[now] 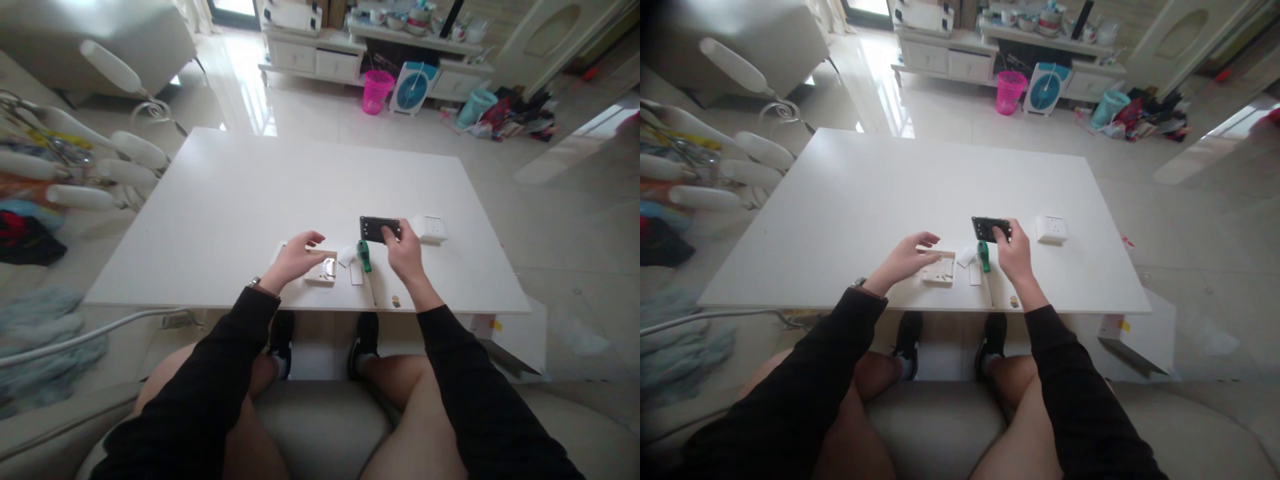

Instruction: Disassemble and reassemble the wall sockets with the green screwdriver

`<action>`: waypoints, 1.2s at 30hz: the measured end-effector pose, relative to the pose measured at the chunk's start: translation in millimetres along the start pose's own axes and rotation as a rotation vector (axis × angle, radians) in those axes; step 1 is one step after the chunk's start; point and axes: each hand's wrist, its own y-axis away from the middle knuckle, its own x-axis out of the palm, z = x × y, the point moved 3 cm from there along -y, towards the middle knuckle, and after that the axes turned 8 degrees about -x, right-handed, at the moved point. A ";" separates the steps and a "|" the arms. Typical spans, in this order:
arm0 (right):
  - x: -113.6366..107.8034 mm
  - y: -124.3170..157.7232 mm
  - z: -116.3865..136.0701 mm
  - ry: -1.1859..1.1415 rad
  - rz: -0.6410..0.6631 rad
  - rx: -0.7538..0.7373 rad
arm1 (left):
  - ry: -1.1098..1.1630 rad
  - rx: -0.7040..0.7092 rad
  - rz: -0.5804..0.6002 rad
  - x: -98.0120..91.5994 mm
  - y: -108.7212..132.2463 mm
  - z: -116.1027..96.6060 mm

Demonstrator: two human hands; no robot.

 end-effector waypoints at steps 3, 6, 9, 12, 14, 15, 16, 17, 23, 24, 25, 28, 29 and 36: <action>-21.2 -7.8 -32.0 0.273 0.058 0.237 | -0.332 0.135 0.044 4.3 1.3 10.9; -30.5 -6.4 -51.8 0.499 0.264 0.365 | -0.498 0.166 0.131 12.2 1.9 26.4; -28.1 -0.9 -59.9 0.623 0.416 0.432 | -0.562 0.186 0.155 17.1 2.4 35.6; -20.2 2.9 -62.5 0.666 0.519 0.454 | -0.584 0.192 0.148 17.6 3.9 35.1; -15.6 4.9 -64.3 0.671 0.578 0.469 | -0.599 0.191 0.142 16.4 5.2 31.2; -14.0 6.0 -65.4 0.671 0.602 0.478 | -0.602 0.196 0.140 15.7 5.8 28.8; -13.0 7.0 -66.7 0.668 0.619 0.486 | -0.600 0.206 0.139 14.8 6.2 26.3; -12.3 8.0 -68.1 0.666 0.631 0.493 | -0.597 0.218 0.140 14.0 6.5 24.1; -9.7 10.0 -72.3 0.668 0.654 0.530 | -0.558 0.224 0.144 9.2 3.6 21.5; -8.9 9.8 -72.0 0.671 0.653 0.537 | -0.533 0.218 0.151 8.8 2.8 21.5; -8.2 9.7 -71.7 0.673 0.653 0.543 | -0.505 0.211 0.159 8.3 2.0 21.2; -7.6 10.9 -72.2 0.682 0.645 0.562 | -0.423 0.164 0.189 5.8 1.2 17.6; -8.2 11.6 -73.2 0.686 0.640 0.568 | -0.401 0.145 0.202 4.7 1.5 15.6; -6.0 7.1 -59.3 0.660 0.441 0.456 | -0.291 0.096 0.230 -3.2 5.5 4.2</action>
